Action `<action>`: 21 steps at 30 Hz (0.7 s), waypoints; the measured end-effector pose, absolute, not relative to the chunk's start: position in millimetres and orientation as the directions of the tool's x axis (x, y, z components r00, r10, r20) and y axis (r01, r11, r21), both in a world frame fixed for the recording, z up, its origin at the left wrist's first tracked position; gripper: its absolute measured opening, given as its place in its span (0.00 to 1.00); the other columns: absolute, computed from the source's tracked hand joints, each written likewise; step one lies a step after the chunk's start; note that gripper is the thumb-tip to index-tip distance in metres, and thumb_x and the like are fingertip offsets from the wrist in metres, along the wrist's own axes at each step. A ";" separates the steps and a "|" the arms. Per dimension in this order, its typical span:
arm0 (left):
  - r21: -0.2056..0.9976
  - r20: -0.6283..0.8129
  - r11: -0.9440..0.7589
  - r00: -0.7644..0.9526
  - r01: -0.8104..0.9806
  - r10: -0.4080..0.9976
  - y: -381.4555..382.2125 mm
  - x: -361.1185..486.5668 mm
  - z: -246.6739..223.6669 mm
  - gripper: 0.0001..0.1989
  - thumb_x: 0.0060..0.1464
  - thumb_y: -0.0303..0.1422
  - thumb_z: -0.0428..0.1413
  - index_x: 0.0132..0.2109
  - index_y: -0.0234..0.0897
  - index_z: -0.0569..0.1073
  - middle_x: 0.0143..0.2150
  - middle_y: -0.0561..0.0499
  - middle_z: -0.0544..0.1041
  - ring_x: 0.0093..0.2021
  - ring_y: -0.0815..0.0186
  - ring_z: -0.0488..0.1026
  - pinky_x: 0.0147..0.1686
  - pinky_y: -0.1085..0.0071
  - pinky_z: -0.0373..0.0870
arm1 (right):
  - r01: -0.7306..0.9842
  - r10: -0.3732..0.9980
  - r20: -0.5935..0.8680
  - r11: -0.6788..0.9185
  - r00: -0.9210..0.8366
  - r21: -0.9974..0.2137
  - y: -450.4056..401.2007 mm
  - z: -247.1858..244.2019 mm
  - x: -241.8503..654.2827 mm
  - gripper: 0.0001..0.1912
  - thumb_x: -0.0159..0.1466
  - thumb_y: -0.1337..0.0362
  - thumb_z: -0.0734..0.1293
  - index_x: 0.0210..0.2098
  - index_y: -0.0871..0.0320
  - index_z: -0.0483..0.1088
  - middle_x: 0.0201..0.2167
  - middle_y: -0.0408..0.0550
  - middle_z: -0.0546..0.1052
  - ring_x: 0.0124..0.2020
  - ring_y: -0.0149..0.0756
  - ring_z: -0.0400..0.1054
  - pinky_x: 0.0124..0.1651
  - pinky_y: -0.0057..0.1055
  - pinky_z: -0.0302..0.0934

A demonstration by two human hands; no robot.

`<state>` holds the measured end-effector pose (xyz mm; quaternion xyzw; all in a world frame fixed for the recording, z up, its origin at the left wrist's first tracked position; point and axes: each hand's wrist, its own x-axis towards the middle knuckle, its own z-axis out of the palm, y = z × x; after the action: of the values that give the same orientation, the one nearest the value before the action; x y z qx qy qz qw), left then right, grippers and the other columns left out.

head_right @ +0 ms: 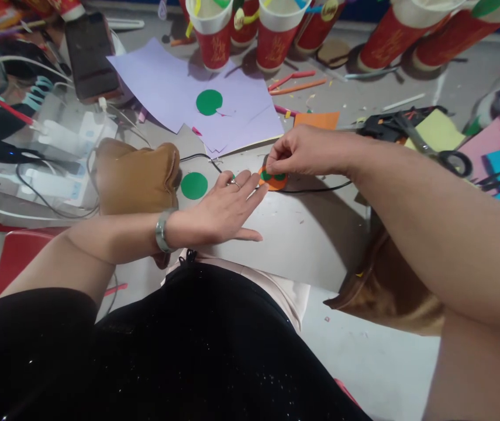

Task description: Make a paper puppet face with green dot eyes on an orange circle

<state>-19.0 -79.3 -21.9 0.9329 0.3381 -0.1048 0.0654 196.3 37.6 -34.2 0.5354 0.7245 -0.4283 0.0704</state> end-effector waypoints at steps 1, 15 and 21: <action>0.046 -0.236 -0.763 0.749 0.645 0.619 -79.3 -19.2 -22.9 0.45 0.71 0.56 0.54 0.75 0.18 0.60 0.75 0.22 0.65 0.74 0.39 0.62 0.69 0.53 0.57 | 0.838 0.711 -0.564 0.066 -0.420 -0.541 38.3 -35.6 196.4 0.10 0.66 0.55 0.76 0.34 0.54 0.79 0.33 0.48 0.83 0.34 0.39 0.72 0.42 0.40 0.66; 0.019 -0.179 -0.761 0.751 0.649 0.636 -82.0 -19.6 -34.5 0.43 0.72 0.57 0.50 0.74 0.21 0.62 0.75 0.23 0.65 0.73 0.39 0.63 0.69 0.52 0.58 | 0.885 0.687 -0.649 -0.020 -0.327 -0.466 35.5 -27.8 187.8 0.07 0.68 0.61 0.74 0.34 0.57 0.78 0.31 0.46 0.82 0.32 0.33 0.67 0.39 0.34 0.59; 0.010 -0.146 -0.754 0.747 0.656 0.648 -83.2 -19.4 -38.0 0.42 0.72 0.56 0.50 0.74 0.22 0.63 0.74 0.24 0.66 0.73 0.40 0.64 0.68 0.53 0.59 | 0.895 0.703 -0.632 0.016 -0.327 -0.445 35.3 -28.6 186.8 0.08 0.66 0.58 0.74 0.34 0.56 0.79 0.30 0.45 0.82 0.31 0.32 0.67 0.37 0.33 0.59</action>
<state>-19.4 -83.2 -38.0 0.9342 0.3490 -0.0669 0.0306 186.8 35.3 -28.6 0.5681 0.7031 -0.4112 0.1172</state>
